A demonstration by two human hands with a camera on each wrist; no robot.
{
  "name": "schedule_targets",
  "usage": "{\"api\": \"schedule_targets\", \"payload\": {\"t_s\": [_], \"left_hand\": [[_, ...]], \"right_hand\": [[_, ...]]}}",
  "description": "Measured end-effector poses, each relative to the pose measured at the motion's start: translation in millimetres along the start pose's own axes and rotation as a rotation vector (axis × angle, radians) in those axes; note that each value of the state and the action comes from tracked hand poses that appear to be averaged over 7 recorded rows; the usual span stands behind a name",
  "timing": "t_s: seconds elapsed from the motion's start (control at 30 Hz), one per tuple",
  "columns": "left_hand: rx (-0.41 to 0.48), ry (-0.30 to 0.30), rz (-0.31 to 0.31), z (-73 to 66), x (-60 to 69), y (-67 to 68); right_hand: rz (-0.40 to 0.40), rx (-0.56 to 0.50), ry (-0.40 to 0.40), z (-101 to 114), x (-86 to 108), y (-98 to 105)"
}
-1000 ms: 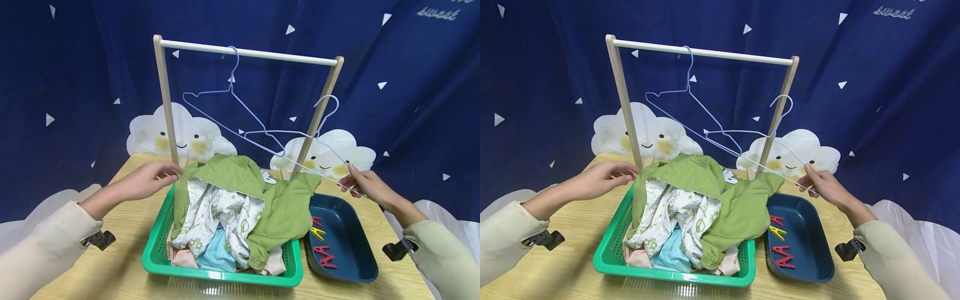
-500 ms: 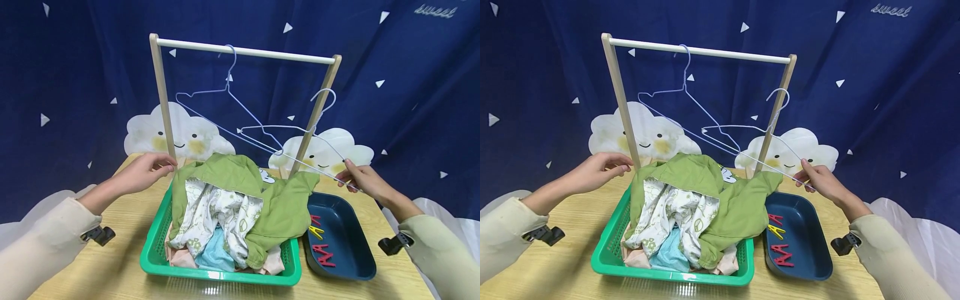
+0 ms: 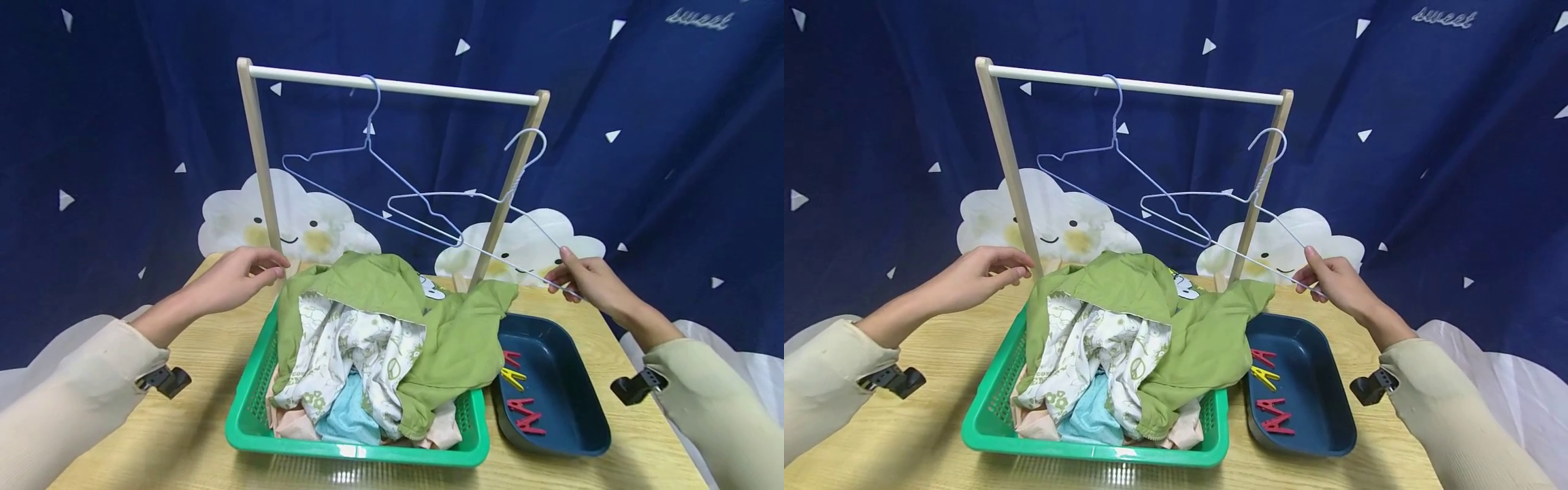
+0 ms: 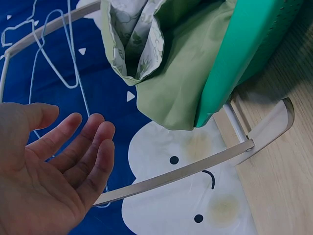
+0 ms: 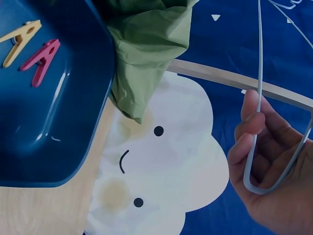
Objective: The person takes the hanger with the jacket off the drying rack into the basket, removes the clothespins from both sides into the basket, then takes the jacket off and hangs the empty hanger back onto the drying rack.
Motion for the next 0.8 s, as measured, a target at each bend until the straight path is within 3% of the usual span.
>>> {"api": "schedule_targets", "payload": {"t_s": [0.4, 0.8], "left_hand": [[-0.004, -0.004, 0.000, -1.8, -1.2, 1.1], [-0.006, 0.002, 0.010, 1.8, 1.4, 2.6]], "right_hand": [[-0.061, -0.058, 0.047, 21, -11.0, 7], [-0.124, -0.064, 0.004, 50, -25.3, 13]]}}
Point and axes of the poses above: each hand's wrist, its own x-axis away from the middle knuckle, its own y-axis out of the back of the hand, z = x × y, the point moved 9 cm from there along -x, towards the middle knuckle, and after that the axes turned 6 degrees about -y, right-handed, at the moved point
